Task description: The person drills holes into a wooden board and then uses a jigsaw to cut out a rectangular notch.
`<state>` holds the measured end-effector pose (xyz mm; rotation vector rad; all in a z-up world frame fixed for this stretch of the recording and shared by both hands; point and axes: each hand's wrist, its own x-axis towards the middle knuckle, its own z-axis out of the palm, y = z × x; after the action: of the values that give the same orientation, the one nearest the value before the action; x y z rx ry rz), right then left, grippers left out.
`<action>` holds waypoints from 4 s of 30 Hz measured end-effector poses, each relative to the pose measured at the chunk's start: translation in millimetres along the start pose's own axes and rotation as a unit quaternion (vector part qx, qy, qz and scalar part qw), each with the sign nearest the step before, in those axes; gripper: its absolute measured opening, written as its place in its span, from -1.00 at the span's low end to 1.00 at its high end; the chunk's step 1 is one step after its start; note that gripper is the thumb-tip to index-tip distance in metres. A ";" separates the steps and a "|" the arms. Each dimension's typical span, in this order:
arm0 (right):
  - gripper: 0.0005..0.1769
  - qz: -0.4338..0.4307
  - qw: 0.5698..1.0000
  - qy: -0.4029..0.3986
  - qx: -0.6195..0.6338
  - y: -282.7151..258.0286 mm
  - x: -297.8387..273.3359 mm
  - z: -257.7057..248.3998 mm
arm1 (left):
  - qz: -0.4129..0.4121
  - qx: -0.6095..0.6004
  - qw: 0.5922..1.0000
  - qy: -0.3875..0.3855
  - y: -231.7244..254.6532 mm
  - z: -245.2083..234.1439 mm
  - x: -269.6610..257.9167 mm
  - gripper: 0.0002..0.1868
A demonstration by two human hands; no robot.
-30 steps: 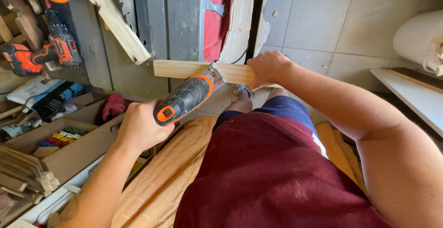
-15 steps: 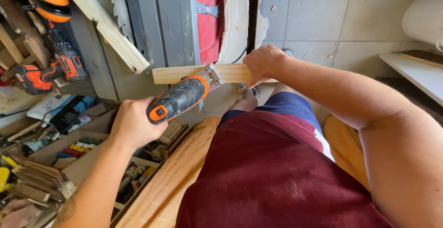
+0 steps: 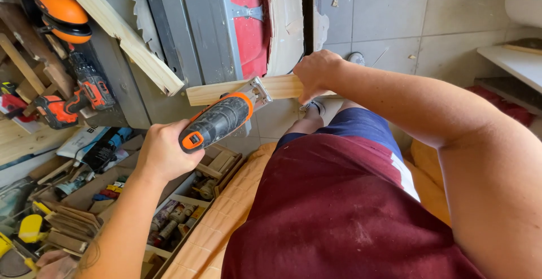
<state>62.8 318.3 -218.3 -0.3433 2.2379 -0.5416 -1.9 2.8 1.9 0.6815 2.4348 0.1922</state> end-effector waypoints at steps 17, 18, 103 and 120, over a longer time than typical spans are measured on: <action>-0.26 -0.016 0.999 0.033 -0.017 -1.3 -0.5 6.4 | 0.030 -0.001 0.999 0.010 1.4 -2.8 3.9 -0.82; -0.26 -0.015 0.999 0.034 -0.016 -1.2 -0.5 5.6 | 0.032 0.000 0.999 0.010 0.8 -2.1 4.6 -0.82; -0.20 0.019 0.993 0.084 -0.083 20.7 -12.6 -1.7 | 0.045 0.033 0.997 -0.046 9.2 -27.7 27.0 -0.85; -0.18 0.019 0.995 0.070 -0.071 17.0 -9.0 7.0 | 0.081 0.053 0.994 -0.040 -15.9 -32.1 45.3 -0.80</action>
<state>72.8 334.9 -224.9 -0.3421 2.4206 -0.3979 -58.7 13.1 0.3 0.9177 2.3268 0.0981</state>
